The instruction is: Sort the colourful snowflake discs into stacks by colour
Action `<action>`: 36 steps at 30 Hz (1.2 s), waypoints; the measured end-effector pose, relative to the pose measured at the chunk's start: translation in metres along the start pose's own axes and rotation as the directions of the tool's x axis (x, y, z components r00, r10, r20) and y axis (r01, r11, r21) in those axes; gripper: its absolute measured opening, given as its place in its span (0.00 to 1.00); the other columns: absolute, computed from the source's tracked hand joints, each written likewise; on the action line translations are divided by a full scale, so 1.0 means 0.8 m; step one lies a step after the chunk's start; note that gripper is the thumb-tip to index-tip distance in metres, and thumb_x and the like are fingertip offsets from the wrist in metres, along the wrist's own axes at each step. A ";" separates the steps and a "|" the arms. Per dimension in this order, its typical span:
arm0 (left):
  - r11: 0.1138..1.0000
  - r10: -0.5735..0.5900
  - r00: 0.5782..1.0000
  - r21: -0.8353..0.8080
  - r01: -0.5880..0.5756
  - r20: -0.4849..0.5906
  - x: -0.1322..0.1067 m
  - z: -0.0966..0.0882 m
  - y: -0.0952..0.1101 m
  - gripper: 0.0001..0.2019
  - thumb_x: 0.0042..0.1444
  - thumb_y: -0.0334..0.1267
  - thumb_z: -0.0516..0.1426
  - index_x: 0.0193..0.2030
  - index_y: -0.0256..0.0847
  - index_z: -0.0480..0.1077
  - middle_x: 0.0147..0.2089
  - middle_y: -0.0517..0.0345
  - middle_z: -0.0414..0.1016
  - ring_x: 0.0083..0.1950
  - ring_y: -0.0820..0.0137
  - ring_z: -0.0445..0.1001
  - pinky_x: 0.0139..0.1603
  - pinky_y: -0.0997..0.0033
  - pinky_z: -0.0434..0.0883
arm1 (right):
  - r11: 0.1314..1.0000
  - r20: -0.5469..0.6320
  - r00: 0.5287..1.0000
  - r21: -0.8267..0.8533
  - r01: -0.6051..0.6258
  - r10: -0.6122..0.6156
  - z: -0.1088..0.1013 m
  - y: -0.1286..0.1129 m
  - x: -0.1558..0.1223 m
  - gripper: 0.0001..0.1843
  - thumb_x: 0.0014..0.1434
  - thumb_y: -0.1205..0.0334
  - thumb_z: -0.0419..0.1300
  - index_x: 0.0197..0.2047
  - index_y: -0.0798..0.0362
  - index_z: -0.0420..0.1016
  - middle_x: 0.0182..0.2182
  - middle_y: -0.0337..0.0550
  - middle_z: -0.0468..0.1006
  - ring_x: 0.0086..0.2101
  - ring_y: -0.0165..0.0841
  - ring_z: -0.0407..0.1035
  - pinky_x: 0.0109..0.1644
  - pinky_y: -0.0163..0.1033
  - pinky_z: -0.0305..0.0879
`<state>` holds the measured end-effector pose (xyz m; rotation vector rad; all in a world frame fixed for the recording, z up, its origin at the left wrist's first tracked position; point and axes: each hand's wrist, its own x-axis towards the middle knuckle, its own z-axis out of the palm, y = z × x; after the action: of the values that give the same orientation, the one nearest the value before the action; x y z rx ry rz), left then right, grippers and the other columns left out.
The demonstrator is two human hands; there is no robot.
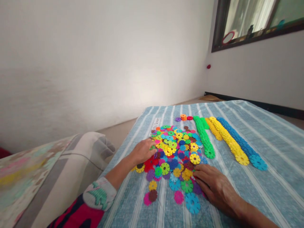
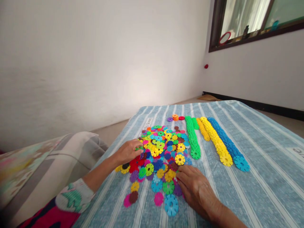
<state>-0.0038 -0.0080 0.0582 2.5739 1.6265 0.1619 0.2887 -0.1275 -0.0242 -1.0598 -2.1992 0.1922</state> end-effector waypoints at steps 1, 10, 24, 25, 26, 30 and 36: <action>1.000 0.008 1.000 -0.012 -0.008 0.006 -0.010 0.002 0.001 0.07 0.53 0.38 0.54 0.35 0.42 0.73 0.38 0.54 0.75 0.43 0.65 0.72 0.44 0.69 0.67 | 1.000 0.004 1.000 0.000 -0.005 0.005 0.000 0.000 0.000 0.12 0.67 0.67 0.49 0.41 0.51 0.73 0.40 0.45 0.76 0.42 0.34 0.71 0.47 0.41 0.68; 0.993 0.027 0.990 -0.106 -0.042 -0.139 -0.046 0.030 0.016 0.09 0.54 0.38 0.55 0.41 0.46 0.73 0.49 0.53 0.74 0.52 0.64 0.70 0.55 0.66 0.66 | 1.000 0.012 1.000 0.001 -0.014 0.014 -0.004 -0.005 0.008 0.12 0.68 0.66 0.48 0.41 0.52 0.73 0.37 0.44 0.75 0.40 0.34 0.69 0.46 0.41 0.66; 0.988 0.152 0.975 0.012 -0.153 -0.163 -0.014 0.059 0.073 0.19 0.56 0.46 0.58 0.52 0.41 0.69 0.56 0.50 0.71 0.59 0.58 0.66 0.60 0.54 0.62 | 1.000 0.030 0.999 0.026 -0.015 0.014 0.004 0.000 0.003 0.11 0.67 0.67 0.48 0.41 0.52 0.73 0.40 0.45 0.75 0.41 0.36 0.69 0.47 0.43 0.66; 0.983 0.180 0.968 0.005 -0.182 -0.173 -0.021 0.060 0.077 0.18 0.56 0.46 0.58 0.50 0.41 0.69 0.55 0.50 0.72 0.58 0.59 0.66 0.60 0.55 0.63 | 1.000 0.024 1.000 0.023 -0.008 0.008 0.004 0.000 0.003 0.11 0.67 0.67 0.48 0.42 0.52 0.72 0.40 0.45 0.75 0.41 0.36 0.69 0.47 0.43 0.66; 0.978 0.207 0.962 0.001 -0.210 -0.181 -0.028 0.062 0.080 0.16 0.56 0.45 0.58 0.49 0.41 0.69 0.55 0.51 0.73 0.58 0.59 0.66 0.59 0.55 0.63 | 1.000 0.019 1.000 0.020 -0.003 0.003 0.004 0.000 0.003 0.11 0.67 0.67 0.48 0.42 0.52 0.72 0.40 0.45 0.75 0.41 0.36 0.69 0.46 0.43 0.66; 0.956 0.285 0.939 -0.013 -0.293 -0.193 -0.048 0.063 0.084 0.12 0.58 0.43 0.57 0.46 0.42 0.70 0.49 0.53 0.75 0.53 0.61 0.69 0.57 0.56 0.65 | 1.000 0.012 1.000 0.019 -0.004 0.004 0.005 0.001 0.001 0.11 0.67 0.67 0.49 0.42 0.51 0.72 0.41 0.44 0.75 0.42 0.36 0.70 0.46 0.43 0.66; 0.945 0.300 0.923 -0.059 -0.323 -0.241 -0.051 0.064 0.066 0.05 0.57 0.36 0.53 0.35 0.41 0.71 0.38 0.54 0.75 0.45 0.65 0.72 0.49 0.63 0.68 | 1.000 0.014 1.000 0.017 -0.010 0.010 0.006 0.003 -0.002 0.09 0.67 0.67 0.50 0.43 0.50 0.71 0.43 0.45 0.75 0.44 0.36 0.69 0.48 0.43 0.66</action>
<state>0.0329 -0.0684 0.0130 2.8048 1.2137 0.5676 0.2876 -0.1262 -0.0296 -1.0637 -2.2014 0.2231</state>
